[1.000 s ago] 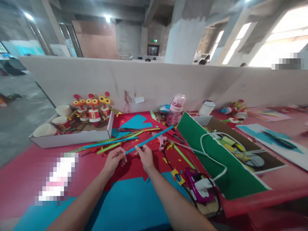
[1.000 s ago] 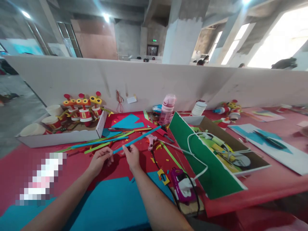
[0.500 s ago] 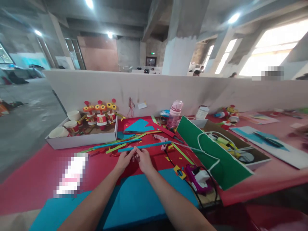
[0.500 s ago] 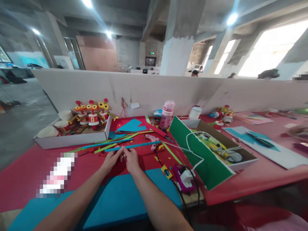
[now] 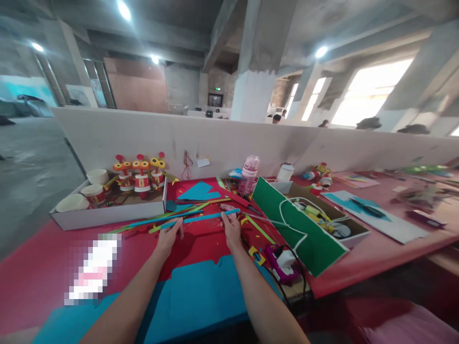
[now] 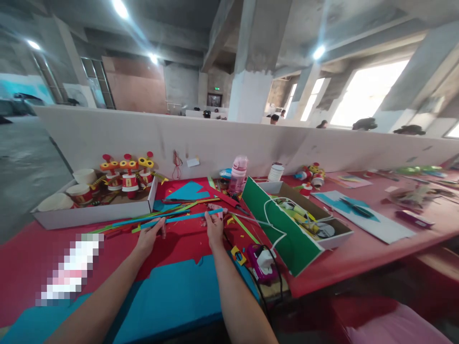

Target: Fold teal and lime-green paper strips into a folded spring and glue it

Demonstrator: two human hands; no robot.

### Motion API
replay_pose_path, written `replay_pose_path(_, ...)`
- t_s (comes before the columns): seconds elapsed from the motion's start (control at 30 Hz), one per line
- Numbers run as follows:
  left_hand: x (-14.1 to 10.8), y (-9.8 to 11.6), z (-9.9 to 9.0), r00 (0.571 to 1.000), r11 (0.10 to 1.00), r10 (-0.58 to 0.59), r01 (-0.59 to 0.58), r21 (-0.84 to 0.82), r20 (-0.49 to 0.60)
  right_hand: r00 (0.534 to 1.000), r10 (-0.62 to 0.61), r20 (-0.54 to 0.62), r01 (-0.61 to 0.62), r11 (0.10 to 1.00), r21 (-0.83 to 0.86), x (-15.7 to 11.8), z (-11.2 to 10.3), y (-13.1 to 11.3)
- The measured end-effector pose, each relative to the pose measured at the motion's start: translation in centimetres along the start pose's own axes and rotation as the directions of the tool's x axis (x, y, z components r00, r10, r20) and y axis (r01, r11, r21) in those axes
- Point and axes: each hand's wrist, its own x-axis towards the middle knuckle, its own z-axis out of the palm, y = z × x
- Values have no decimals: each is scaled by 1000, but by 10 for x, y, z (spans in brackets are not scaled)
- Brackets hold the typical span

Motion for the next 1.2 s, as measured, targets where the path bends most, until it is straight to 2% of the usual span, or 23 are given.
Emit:
replay_pose_path(0.23, 6, -1, -11, 999, 999, 27, -28, 37, 29, 986, -98, -134, 92, 994, -52, 10, -19, 0)
replay_pose_path(0.33, 11, 0, -18, 997, 998, 50, -51, -25, -51, 965, -53, -258, 75, 994, 74, 13, -20, -1)
replay_pose_path(0.4, 13, 1, -22, 993, 991, 33, -47, -122, -113, 962, -13, -272, 57, 986, 154, 11, -16, -1)
replay_pose_path(0.43, 13, 1, -22, 992, 984, 11, -33, -173, -127, 975, 5, -224, 34, 985, 170, 8, -12, -1)
replay_pose_path(0.47, 12, 1, -21, 992, 977, -17, -10, -213, -126, 992, 31, -126, -10, 986, 166, 4, -6, 0)
replay_pose_path(0.5, 11, 0, -18, 993, 971, -46, 19, -239, -109, 997, 70, 21, -72, 987, 143, -2, 1, 1)
replay_pose_path(0.53, 9, -1, -15, 994, 968, -70, 48, -246, -82, 973, 113, 200, -135, 985, 104, -8, 8, 2)
replay_pose_path(0.57, 6, -3, -10, 995, 972, -86, 73, -226, -50, 925, 153, 348, -184, 981, 58, -14, 15, 3)
replay_pose_path(0.63, 1, -6, -2, 994, 984, -101, 105, -141, 34, 860, 195, 471, -214, 977, -13, -25, 26, 4)
replay_pose_path(0.73, -5, -8, 7, 979, 990, -137, 140, -13, 152, 852, 209, 480, -222, 975, -30, -31, 30, 4)
replay_pose_path(0.9, -8, -8, 11, 956, 982, -185, 170, 83, 230, 870, 138, 473, -140, 990, -32, -31, 26, 6)
replay_pose_path(1.03, -11, -11, 17, 953, 989, -126, 98, 114, 274, 843, 174, 508, -104, 981, -163, -37, 33, 8)
replay_pose_path(1.1, -11, -13, 19, 957, 990, -116, 89, 111, 266, 837, 183, 516, -88, 975, -203, -38, 35, 6)
replay_pose_path(1.2, -8, -15, 15, 975, 988, -139, 127, 83, 171, 848, 140, 512, -35, 977, -209, -36, 32, 3)
